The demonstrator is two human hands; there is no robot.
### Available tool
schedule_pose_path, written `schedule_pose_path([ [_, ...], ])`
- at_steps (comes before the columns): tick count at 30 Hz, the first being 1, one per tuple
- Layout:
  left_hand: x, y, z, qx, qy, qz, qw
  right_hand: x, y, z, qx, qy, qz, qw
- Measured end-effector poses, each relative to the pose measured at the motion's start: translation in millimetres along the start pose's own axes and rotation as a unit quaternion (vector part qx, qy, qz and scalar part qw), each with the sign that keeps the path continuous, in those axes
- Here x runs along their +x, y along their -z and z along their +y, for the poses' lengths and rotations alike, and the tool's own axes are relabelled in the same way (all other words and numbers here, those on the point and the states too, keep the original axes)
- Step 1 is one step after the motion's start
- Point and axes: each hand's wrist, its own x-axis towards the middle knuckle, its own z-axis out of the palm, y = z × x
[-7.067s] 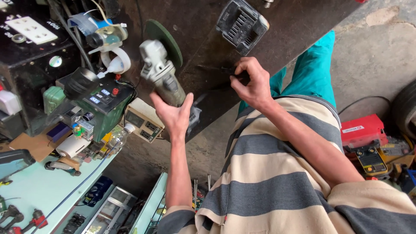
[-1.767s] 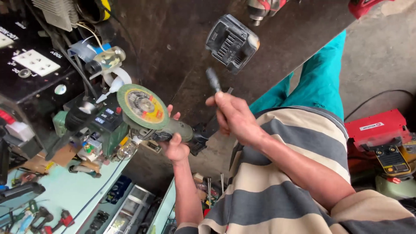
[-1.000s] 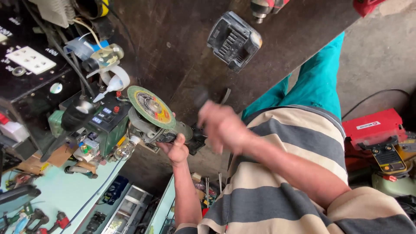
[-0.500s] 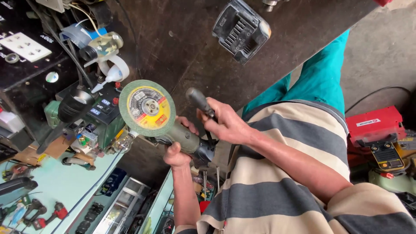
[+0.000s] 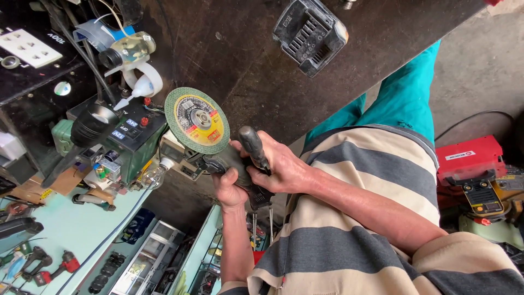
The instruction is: Disassembling the housing of an electric angle grinder using an impact driver and a screwdriver.
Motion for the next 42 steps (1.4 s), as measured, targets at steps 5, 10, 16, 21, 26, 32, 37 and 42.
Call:
schedule_pose_path([
  [5, 0, 2, 2, 0.01, -0.01, -0.004, 1.0, 2, 1, -1, -0.016, 0.017, -0.001, 1.0],
  [10, 0, 11, 4, -0.016, 0.019, 0.033, 0.999, 11, 12, -14, -0.013, 0.056, -0.003, 0.998],
  [16, 6, -5, 13, 0.036, 0.042, 0.053, 0.997, -6, 7, 16, -0.03, 0.093, -0.024, 0.995],
  [21, 5, -28, 19, 0.072, 0.071, 0.102, 0.99, -5, 14, 21, -0.055, 0.114, -0.039, 0.991],
  [26, -1, -12, 20, 0.097, 0.095, 0.1, 0.986, 0, 16, 13, -0.076, 0.16, -0.088, 0.98],
  [32, 4, -27, 37, 0.116, 0.149, 0.079, 0.979, -1, 13, 20, -0.073, 0.19, -0.116, 0.972],
  [37, 3, -20, 43, 0.121, 0.158, 0.064, 0.978, -3, 7, 35, -0.081, 0.216, -0.138, 0.963],
  [42, 5, -24, 45, 0.146, 0.173, 0.075, 0.971, -4, 7, 35, -0.049, 0.207, -0.146, 0.966],
])
